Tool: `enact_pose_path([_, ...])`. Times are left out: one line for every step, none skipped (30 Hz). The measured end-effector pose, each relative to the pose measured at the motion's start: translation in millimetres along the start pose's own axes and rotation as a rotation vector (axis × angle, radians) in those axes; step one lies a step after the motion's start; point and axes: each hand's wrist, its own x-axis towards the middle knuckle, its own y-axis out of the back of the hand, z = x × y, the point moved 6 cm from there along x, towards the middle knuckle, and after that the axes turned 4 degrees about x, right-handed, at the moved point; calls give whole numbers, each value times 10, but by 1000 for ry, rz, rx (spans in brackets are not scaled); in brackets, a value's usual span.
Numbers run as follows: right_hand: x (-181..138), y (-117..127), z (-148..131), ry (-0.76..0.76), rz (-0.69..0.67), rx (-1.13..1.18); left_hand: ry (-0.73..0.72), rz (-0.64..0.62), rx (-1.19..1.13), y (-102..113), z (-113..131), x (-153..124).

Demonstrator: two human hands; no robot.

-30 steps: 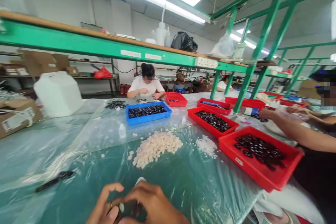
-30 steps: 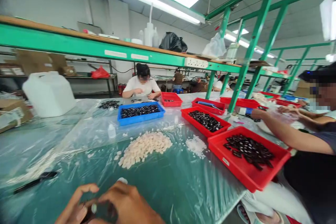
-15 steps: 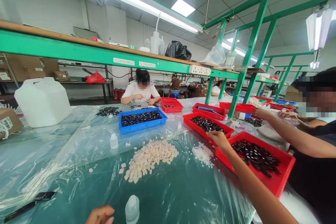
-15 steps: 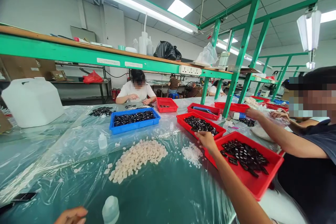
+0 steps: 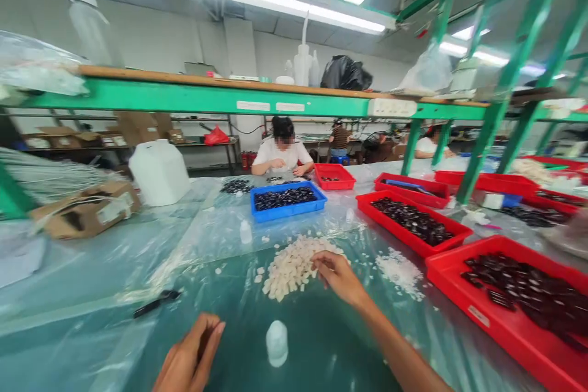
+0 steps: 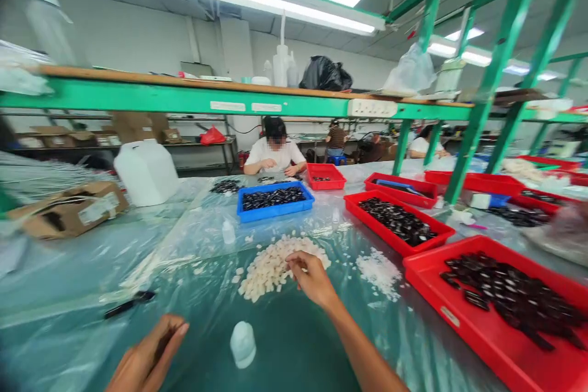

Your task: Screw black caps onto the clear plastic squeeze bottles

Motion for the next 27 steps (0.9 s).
enact_pose_path([-72, -98, 3, 25, -59, -9, 40, 0, 44, 76, -123, 58])
enact_pose_path([-163, -174, 9, 53, -134, -19, 79, -3, 102, 158, -270, 120])
enact_pose_path([-256, -228, 22, 74, -219, -26, 125, -13, 171, 246, -441, 181])
enact_pose_path([-340, -260, 40, 84, -304, -25, 182, -13, 246, 351, -629, 238])
enact_pose_path([-411, -290, 63, 81, -396, -28, 247, -9, 322, 464, -818, 287])
enact_pose_path([-469, -321, 81, 74, -483, -36, 307, -4, 394, 575, -987, 331])
enact_pose_path([-511, -354, 89, 67, -540, -41, 354, -5, 456, 667, -1120, 373])
enact_pose_path([-543, -396, 85, 60, -575, -45, 385, -12, 506, 731, -1209, 417])
enact_pose_path([-566, -446, 72, 52, -579, -49, 392, -30, 542, 756, -1249, 467])
enact_pose_path([-581, -501, 52, 44, -553, -55, 380, -54, 564, 745, -1247, 523])
enact_pose_path([-592, -560, 29, 39, -508, -60, 352, -84, 573, 703, -1212, 584])
enact_pose_path([-600, -618, 6, 38, -453, -64, 315, -117, 570, 637, -1154, 647])
enact_pose_path([-608, -676, -13, 39, -399, -67, 282, -150, 560, 563, -1088, 710])
enact_pose_path([-617, -728, -27, 44, -354, -67, 257, -180, 544, 490, -1021, 770])
enact_pose_path([-627, -777, -35, 47, -323, -63, 243, -205, 522, 428, -958, 824])
enact_pose_path([-639, -816, -39, 50, -304, -56, 239, -224, 492, 379, -899, 868])
enact_pose_path([-650, -844, -44, 50, -293, -47, 241, -235, 454, 347, -839, 898])
enact_pose_path([-659, -861, -52, 49, -287, -34, 247, -238, 404, 326, -770, 910])
enact_pose_path([-667, -869, -70, 53, -286, -15, 253, -236, 340, 314, -686, 901])
enact_pose_path([-673, -872, -96, 61, -292, 14, 259, -227, 265, 304, -580, 869])
enact_pose_path([-677, -874, -128, 72, -305, 50, 263, -219, 175, 290, -452, 816])
enact_pose_path([-678, -873, -159, 83, -318, 93, 263, -204, 70, 270, -301, 748])
enact_pose_path([-676, -869, -184, 92, -332, 138, 265, -192, -48, 239, -135, 668])
enact_pose_path([-674, -863, -200, 98, -343, 181, 267, -184, -176, 195, 38, 584])
enact_pose_path([-672, -853, -204, 103, -347, 220, 273, -165, -306, 148, 206, 502])
enact_pose_path([-670, -839, -198, 106, -344, 253, 287, -146, -436, 96, 356, 428])
enact_pose_path([-672, -821, -185, 109, -337, 278, 316, -129, -560, 37, 479, 362])
